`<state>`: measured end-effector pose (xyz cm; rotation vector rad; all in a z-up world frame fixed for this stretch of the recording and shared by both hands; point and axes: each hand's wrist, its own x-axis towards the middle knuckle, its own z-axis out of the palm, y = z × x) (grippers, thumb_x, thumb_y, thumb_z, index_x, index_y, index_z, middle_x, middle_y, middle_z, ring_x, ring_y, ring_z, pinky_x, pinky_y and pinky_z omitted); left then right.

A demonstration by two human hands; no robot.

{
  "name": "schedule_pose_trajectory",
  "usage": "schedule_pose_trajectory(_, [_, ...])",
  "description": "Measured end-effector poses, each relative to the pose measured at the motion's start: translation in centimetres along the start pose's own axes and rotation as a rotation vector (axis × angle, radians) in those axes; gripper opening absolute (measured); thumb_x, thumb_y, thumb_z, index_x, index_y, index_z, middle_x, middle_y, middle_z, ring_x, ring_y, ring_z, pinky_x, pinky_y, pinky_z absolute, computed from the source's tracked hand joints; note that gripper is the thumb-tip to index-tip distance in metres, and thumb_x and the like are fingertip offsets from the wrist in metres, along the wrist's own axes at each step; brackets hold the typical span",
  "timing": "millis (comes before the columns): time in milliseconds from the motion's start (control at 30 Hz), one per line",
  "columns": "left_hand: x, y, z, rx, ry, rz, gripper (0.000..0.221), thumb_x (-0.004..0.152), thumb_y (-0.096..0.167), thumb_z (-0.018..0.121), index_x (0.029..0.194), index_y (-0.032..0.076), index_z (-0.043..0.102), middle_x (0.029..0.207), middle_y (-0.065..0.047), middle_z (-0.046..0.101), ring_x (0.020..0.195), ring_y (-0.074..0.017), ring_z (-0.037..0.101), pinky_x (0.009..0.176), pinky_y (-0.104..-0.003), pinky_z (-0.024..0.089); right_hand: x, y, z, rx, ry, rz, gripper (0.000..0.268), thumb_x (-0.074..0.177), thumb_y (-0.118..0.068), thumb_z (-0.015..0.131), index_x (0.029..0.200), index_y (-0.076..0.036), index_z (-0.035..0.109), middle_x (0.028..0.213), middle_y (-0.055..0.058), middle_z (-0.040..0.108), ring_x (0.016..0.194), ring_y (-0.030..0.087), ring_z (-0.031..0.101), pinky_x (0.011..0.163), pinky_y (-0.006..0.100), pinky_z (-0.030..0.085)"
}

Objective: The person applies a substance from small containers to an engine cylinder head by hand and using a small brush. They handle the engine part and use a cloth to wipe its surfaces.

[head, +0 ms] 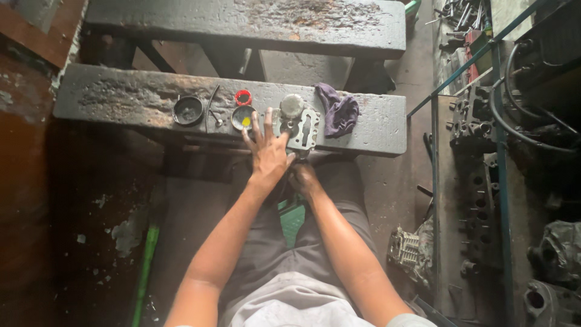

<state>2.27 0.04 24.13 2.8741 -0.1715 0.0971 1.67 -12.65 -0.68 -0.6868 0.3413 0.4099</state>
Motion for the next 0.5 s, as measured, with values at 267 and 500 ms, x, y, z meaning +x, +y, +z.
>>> schedule_pose_trajectory(267, [0.7, 0.0, 1.5, -0.088, 0.035, 0.037, 0.035, 0.07, 0.028, 0.088, 0.098, 0.01, 0.075, 0.151, -0.016, 0.038, 0.141, -0.0407, 0.029, 0.109, -0.065, 0.026, -0.5, 0.1, 1.1, 0.068, 0.044, -0.037, 0.032, 0.09, 0.01, 0.052, 0.116, -0.005, 0.064, 0.108, 0.008, 0.069, 0.098, 0.019, 0.069, 0.085, 0.031, 0.055])
schedule_pose_trajectory(500, [0.5, -0.8, 2.5, -0.159, 0.183, 0.156, 0.026, 0.071, 0.016, 0.084, 0.092, 0.004, 0.075, 0.137, -0.017, 0.055, 0.128, -0.0395, 0.043, 0.106, -0.056, 0.032, 0.4, 0.4, 1.9, 0.154, -0.071, -0.094, 0.022, 0.098, 0.001, 0.057, 0.117, -0.008, 0.064, 0.113, 0.007, 0.07, 0.103, 0.018, 0.069, 0.093, 0.033, 0.055])
